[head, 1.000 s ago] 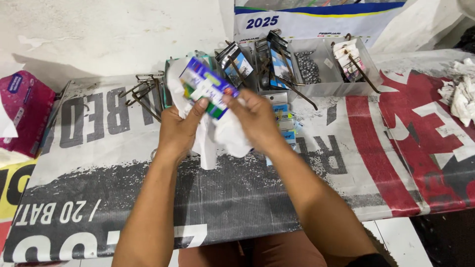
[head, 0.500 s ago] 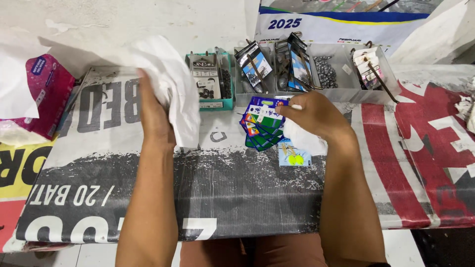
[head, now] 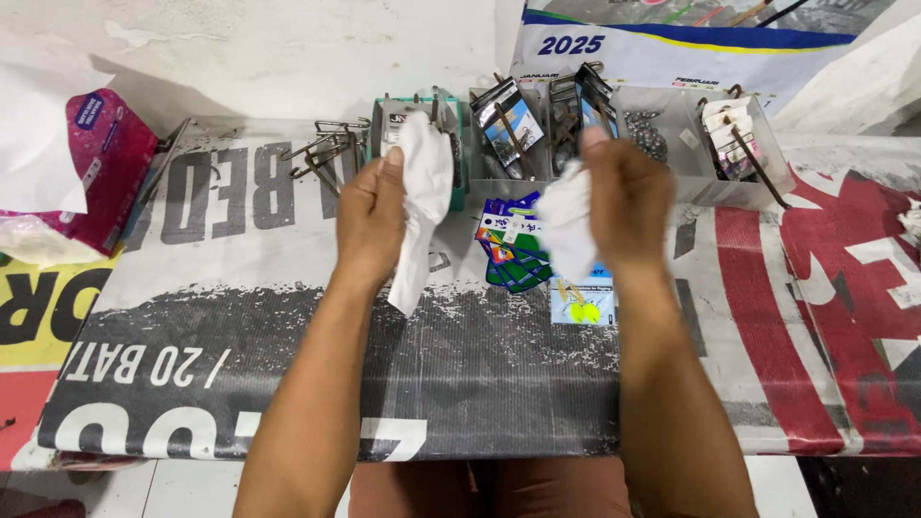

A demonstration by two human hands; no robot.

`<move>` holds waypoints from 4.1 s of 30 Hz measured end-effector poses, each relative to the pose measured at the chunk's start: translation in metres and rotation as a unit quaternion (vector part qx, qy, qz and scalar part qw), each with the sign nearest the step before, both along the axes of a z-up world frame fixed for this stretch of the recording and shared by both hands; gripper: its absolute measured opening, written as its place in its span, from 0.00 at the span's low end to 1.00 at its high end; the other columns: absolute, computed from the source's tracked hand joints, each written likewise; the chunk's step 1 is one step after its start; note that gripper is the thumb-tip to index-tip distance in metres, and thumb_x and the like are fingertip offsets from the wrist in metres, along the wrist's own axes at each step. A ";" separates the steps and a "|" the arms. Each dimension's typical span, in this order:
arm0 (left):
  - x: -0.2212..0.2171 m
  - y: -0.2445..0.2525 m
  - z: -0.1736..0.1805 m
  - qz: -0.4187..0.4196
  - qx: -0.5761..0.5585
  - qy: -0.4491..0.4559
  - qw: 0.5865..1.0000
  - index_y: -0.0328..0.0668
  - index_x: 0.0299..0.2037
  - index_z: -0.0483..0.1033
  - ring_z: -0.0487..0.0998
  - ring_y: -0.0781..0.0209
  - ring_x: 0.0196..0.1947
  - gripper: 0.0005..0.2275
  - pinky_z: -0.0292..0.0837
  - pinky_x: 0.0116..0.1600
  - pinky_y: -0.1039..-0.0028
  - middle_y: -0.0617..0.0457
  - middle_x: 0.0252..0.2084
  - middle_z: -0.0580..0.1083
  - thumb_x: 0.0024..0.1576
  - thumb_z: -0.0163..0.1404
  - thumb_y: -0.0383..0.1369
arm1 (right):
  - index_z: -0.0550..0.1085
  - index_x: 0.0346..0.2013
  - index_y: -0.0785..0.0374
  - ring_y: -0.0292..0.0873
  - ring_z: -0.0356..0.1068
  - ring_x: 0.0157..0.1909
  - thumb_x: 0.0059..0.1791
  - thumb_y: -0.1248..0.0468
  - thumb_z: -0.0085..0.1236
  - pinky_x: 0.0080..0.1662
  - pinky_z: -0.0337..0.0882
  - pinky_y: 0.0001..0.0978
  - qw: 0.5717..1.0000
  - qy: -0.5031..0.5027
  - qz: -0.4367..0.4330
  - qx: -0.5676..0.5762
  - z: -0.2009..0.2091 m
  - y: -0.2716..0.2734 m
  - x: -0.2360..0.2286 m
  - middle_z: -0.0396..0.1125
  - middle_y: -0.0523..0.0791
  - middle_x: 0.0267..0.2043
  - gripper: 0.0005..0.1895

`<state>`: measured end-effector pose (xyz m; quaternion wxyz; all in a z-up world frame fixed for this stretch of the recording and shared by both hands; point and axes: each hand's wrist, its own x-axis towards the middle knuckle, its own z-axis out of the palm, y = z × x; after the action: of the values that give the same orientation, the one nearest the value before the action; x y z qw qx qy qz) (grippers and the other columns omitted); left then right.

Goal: Cleaning small fishing tackle packages with a cloth

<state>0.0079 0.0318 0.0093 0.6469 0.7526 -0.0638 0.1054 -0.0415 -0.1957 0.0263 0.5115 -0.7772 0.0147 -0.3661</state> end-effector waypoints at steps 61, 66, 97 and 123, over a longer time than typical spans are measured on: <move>0.087 0.091 -0.067 0.248 0.344 0.060 0.904 0.41 0.35 0.84 0.80 0.40 0.41 0.13 0.75 0.45 0.54 0.44 0.29 0.78 0.56 0.59 0.44 | 0.69 0.62 0.68 0.55 0.67 0.54 0.56 0.45 0.41 0.56 0.60 0.51 0.825 0.112 0.293 -0.470 -0.030 0.110 -0.030 0.72 0.58 0.48 0.32; 0.084 0.089 -0.067 0.240 0.356 0.047 0.902 0.46 0.33 0.84 0.80 0.40 0.38 0.14 0.73 0.41 0.53 0.47 0.28 0.78 0.56 0.60 0.48 | 0.70 0.60 0.67 0.56 0.64 0.59 0.48 0.34 0.51 0.61 0.57 0.55 0.816 0.072 0.327 -0.470 -0.029 0.109 -0.035 0.70 0.58 0.53 0.42; 0.042 0.039 -0.022 0.023 0.061 -0.172 0.983 0.28 0.47 0.77 0.83 0.52 0.32 0.10 0.83 0.28 0.73 0.40 0.41 0.73 0.63 0.42 0.20 | 0.60 0.70 0.73 0.67 0.51 0.72 0.49 0.48 0.60 0.67 0.53 0.65 0.758 0.426 0.106 -0.481 -0.019 0.052 -0.009 0.56 0.65 0.68 0.43; 0.034 0.033 -0.019 -0.006 0.177 -0.164 0.970 0.33 0.46 0.80 0.82 0.53 0.33 0.08 0.77 0.30 0.68 0.40 0.35 0.79 0.65 0.46 0.24 | 0.79 0.38 0.70 0.62 0.75 0.41 0.44 0.76 0.49 0.39 0.75 0.55 0.838 0.237 0.115 -0.479 -0.050 0.058 -0.002 0.73 0.57 0.34 0.12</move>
<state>0.0414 0.0652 -0.0101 0.4847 0.8273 -0.1912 0.2099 -0.0438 -0.1376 -0.0241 0.0951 -0.9843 -0.1308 -0.0703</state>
